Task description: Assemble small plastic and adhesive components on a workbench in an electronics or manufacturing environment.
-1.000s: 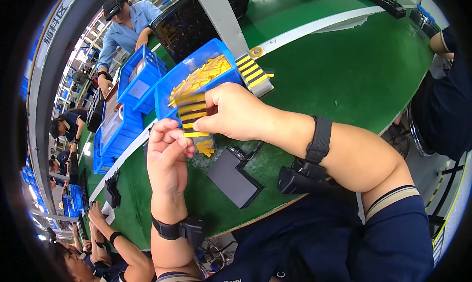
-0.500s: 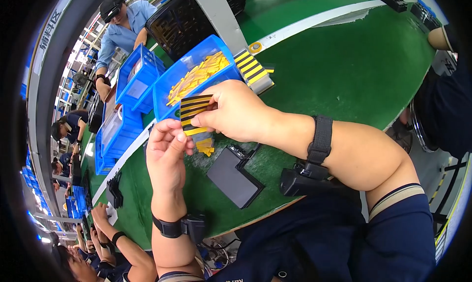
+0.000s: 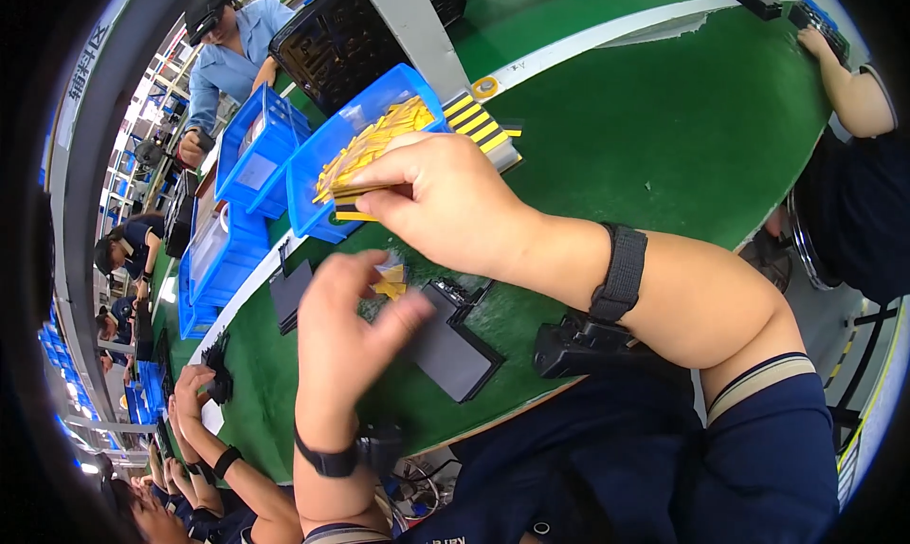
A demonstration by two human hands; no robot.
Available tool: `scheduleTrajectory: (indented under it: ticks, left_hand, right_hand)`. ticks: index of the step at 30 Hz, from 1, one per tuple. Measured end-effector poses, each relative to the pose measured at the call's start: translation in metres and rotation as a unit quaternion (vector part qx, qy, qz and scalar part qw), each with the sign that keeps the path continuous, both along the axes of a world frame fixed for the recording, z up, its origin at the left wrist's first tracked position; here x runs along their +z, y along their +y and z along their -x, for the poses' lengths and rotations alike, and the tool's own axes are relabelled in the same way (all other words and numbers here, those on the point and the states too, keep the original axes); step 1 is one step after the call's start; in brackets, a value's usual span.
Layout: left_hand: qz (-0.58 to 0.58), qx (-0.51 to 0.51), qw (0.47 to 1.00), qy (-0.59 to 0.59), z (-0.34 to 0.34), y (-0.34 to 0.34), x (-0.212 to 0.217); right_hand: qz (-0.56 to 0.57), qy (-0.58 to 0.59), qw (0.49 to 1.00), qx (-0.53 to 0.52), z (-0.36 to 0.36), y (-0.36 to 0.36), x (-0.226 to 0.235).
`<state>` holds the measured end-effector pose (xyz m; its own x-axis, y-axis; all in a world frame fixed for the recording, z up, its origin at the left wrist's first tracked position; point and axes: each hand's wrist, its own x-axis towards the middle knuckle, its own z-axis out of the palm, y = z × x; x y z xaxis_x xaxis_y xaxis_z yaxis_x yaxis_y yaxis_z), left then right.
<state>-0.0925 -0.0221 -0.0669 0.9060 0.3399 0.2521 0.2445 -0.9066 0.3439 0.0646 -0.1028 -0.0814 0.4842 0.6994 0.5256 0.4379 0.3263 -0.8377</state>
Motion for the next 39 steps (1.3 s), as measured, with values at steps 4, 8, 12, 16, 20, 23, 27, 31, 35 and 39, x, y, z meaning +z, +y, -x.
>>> scheduleTrajectory:
  ticks: [4, 8, 12, 16, 20, 23, 27, 31, 35, 39]
  left_hand:
    - [-0.044, -0.043, 0.991, 0.118, 0.008, -0.038, 0.013]
    - [0.032, -0.054, 0.998, 0.023, 0.005, -0.018, 0.002]
    - [0.528, 0.019, 0.836, -0.148, 0.007, -0.001, -0.009]
    - [0.627, -0.026, 0.744, -0.230, 0.008, 0.001, -0.009]
    - [0.595, -0.032, 0.765, -0.245, 0.006, -0.003, -0.008]
    - [0.589, -0.032, 0.769, -0.247, 0.005, -0.002, -0.009]
    - [0.591, -0.032, 0.769, -0.242, 0.006, -0.001, -0.009]
    - [0.581, -0.020, 0.778, -0.240, 0.007, -0.002, -0.009]
    - [0.580, -0.027, 0.775, -0.250, 0.003, -0.004, -0.011]
    - [0.519, -0.015, 0.822, -0.234, 0.009, -0.007, -0.009]
  right_hand:
    - [-0.056, -0.078, 0.995, -0.024, 0.008, 0.000, 0.004]
    - [-0.130, -0.193, 0.971, -0.060, 0.007, 0.001, 0.001]
    - [-0.114, -0.175, 0.977, -0.032, 0.011, -0.001, 0.000]
    - [-0.064, -0.192, 0.979, -0.013, 0.013, -0.007, 0.005]
    - [-0.064, -0.198, 0.978, -0.002, 0.012, -0.009, 0.005]
    - [-0.075, -0.200, 0.977, 0.003, 0.010, -0.007, 0.004]
    - [-0.078, -0.216, 0.973, -0.002, 0.009, -0.007, 0.003]
    - [-0.085, -0.280, 0.955, -0.037, 0.012, -0.009, 0.008]
    - [-0.049, -0.273, 0.960, -0.044, 0.011, -0.009, 0.002]
    - [-0.052, -0.282, 0.957, -0.049, 0.015, -0.009, 0.005]
